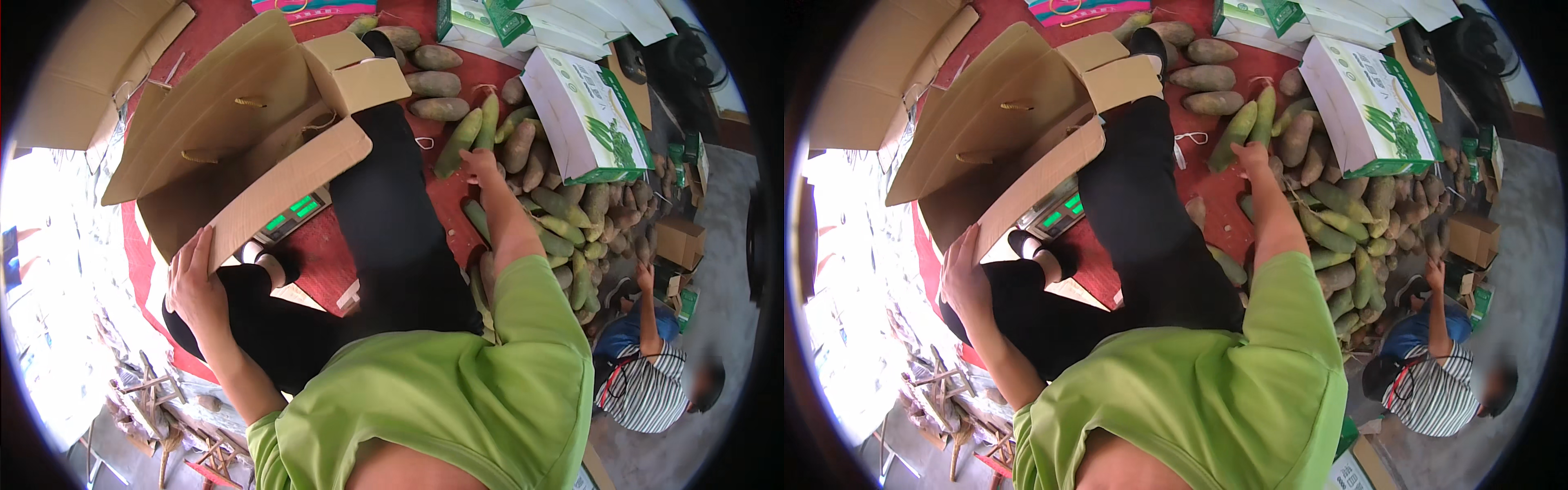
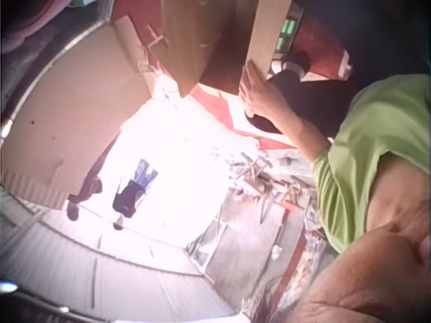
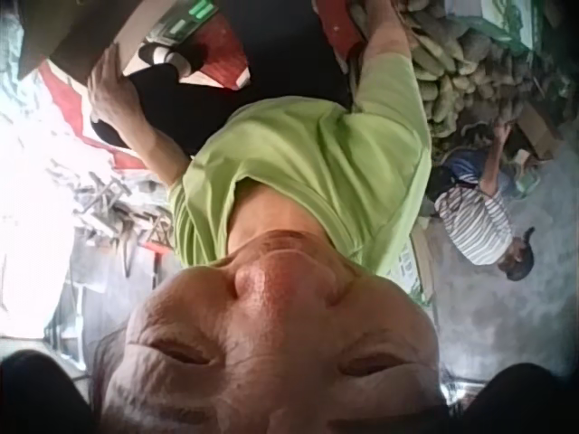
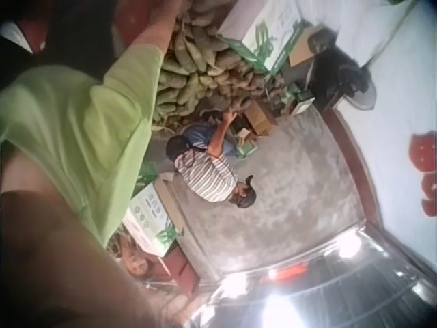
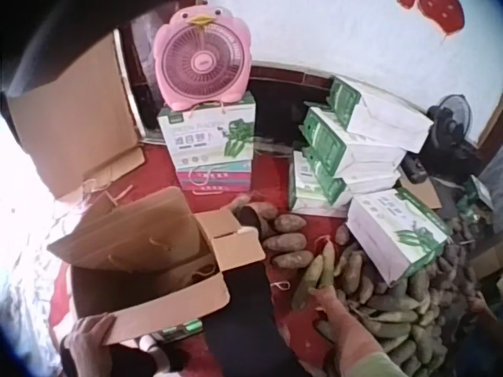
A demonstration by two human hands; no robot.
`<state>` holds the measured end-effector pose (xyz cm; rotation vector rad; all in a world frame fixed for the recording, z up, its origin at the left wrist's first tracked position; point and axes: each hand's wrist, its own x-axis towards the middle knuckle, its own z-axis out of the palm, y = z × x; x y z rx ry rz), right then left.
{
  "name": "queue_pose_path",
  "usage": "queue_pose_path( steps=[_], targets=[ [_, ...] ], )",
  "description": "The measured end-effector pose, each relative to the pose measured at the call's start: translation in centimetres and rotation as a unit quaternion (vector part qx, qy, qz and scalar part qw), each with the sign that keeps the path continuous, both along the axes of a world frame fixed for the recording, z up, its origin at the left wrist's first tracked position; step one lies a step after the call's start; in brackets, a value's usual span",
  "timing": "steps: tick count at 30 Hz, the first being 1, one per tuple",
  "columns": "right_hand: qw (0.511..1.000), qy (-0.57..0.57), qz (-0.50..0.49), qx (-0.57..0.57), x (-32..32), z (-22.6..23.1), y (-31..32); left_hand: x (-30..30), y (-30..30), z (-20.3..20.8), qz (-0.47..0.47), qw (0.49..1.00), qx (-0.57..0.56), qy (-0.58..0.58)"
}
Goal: Sort radishes from a pile on the floor into cardboard boxes and weigh them on a scale.
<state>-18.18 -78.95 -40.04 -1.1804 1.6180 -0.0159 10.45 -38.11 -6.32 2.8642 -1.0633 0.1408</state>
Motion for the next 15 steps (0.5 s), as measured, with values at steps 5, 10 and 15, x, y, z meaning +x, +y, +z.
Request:
queue_pose_path(
  steps=[5,10,15],
  targets=[
    [0.985,0.066,-0.008,-0.159,1.6,-5.7,0.7,-0.4,-1.0,0.7,-0.020,0.999,-0.039,-0.017],
    [0.990,0.101,-0.051,-0.086,1.3,-6.6,0.5,-0.1,-1.4,0.8,-0.022,0.999,-0.045,-0.005],
    [0.992,-0.033,-0.102,0.071,3.3,0.9,2.3,0.0,-0.6,1.2,-0.028,0.999,-0.033,-0.009]
  ],
)
